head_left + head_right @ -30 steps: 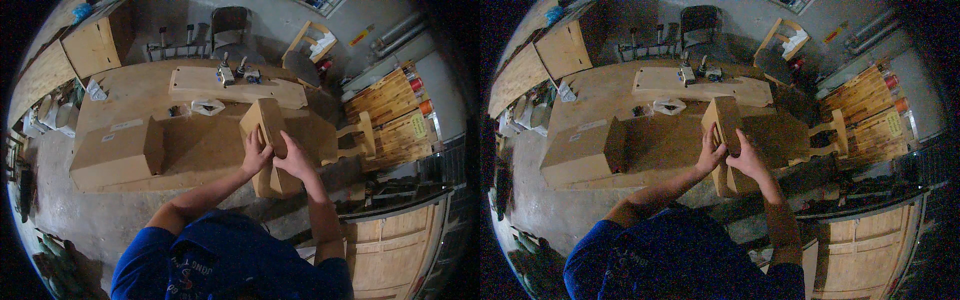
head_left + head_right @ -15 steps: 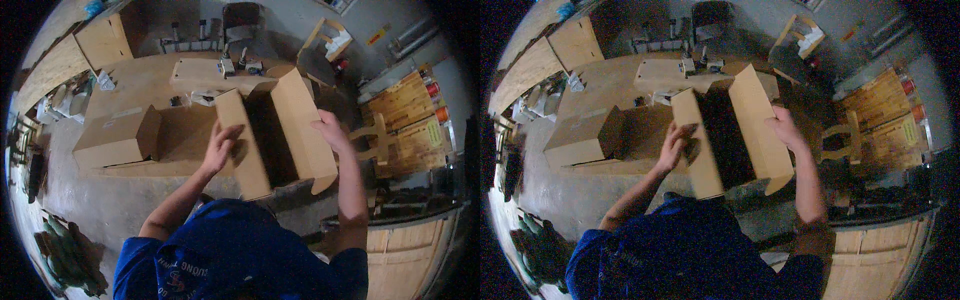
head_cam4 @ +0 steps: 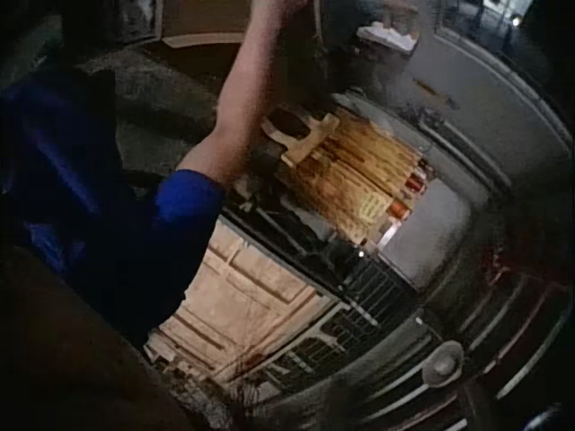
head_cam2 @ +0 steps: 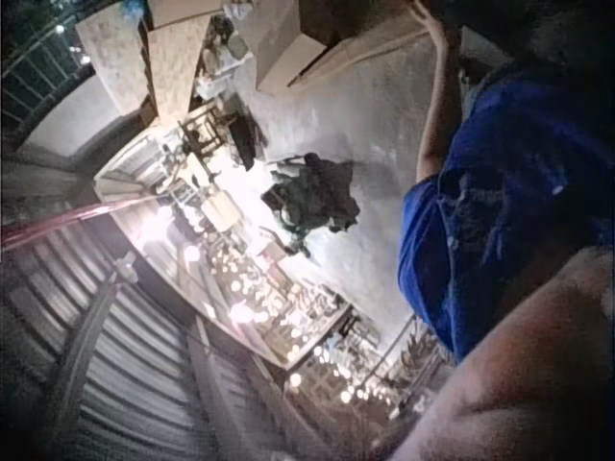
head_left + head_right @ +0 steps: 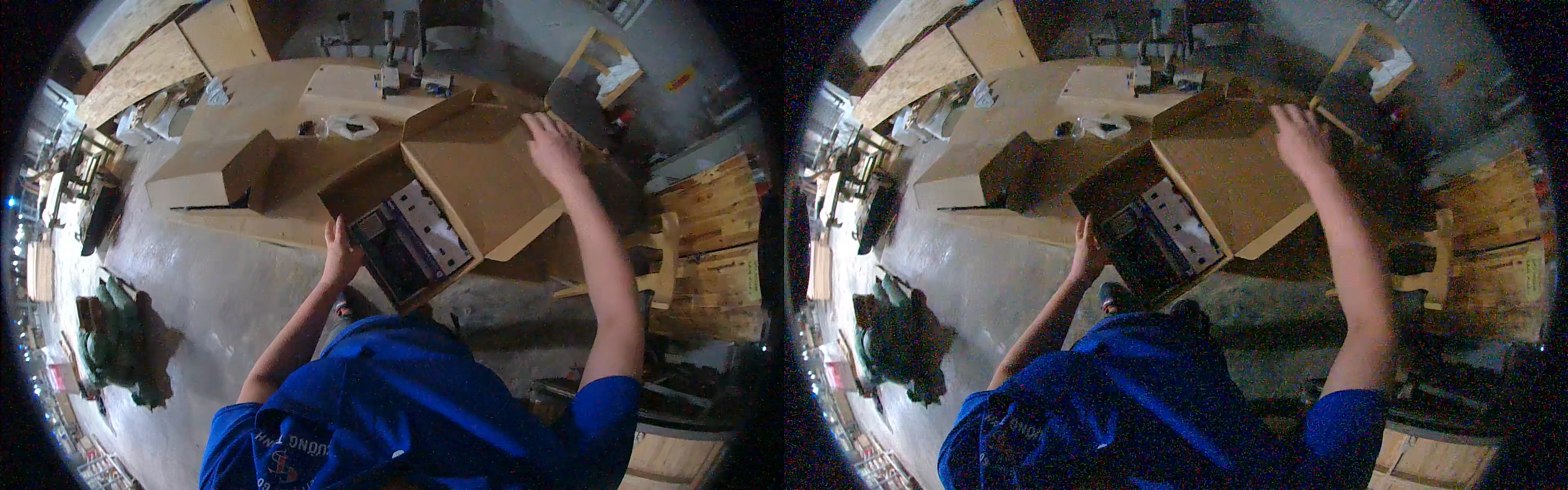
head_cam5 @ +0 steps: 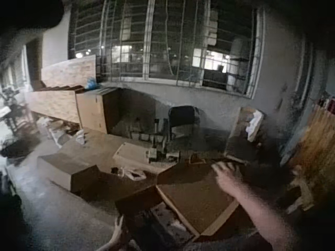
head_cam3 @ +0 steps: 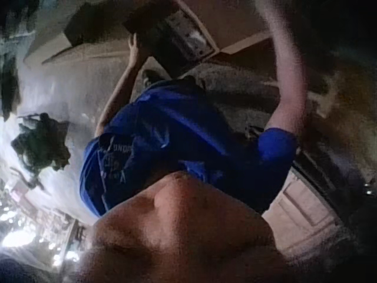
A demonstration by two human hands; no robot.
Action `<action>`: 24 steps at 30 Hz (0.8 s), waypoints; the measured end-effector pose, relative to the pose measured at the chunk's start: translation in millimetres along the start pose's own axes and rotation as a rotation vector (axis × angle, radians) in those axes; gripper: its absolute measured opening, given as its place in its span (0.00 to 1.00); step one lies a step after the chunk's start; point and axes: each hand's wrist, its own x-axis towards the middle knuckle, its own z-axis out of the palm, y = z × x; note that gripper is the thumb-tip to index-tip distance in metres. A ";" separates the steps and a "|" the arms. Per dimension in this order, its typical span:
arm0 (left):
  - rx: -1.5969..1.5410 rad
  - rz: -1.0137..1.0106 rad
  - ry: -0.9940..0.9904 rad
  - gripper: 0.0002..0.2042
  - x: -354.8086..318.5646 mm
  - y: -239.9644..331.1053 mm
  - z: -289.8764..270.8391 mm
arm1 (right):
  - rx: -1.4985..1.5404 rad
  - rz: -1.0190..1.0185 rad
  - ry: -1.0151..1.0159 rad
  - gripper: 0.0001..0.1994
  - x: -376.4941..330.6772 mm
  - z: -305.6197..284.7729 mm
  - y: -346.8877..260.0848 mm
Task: The person applies glue to the joints of wooden chair frames using a brush and a small container. They repeatedly pick up frames, apply glue to specific joints, and place the frames back on the table. The person also moves around the workshop and handles cardboard boxes at the end.
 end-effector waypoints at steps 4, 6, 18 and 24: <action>-0.403 -0.263 -0.018 0.39 -23.8 30.9 13.8 | 0.536 0.005 -0.337 0.27 -33.9 50.6 -53.1; -0.595 -0.265 0.004 0.40 -27.4 53.5 26.7 | 0.368 -0.055 -0.206 0.27 -57.0 85.7 -53.8; -0.002 -0.267 -0.778 0.11 -135.2 30.5 -100.1 | 1.225 -0.090 -0.551 0.10 -257.2 18.4 -126.4; -0.054 -0.153 -0.941 0.11 -155.2 6.6 -157.0 | 1.307 -0.216 -0.539 0.14 -271.3 23.7 -225.7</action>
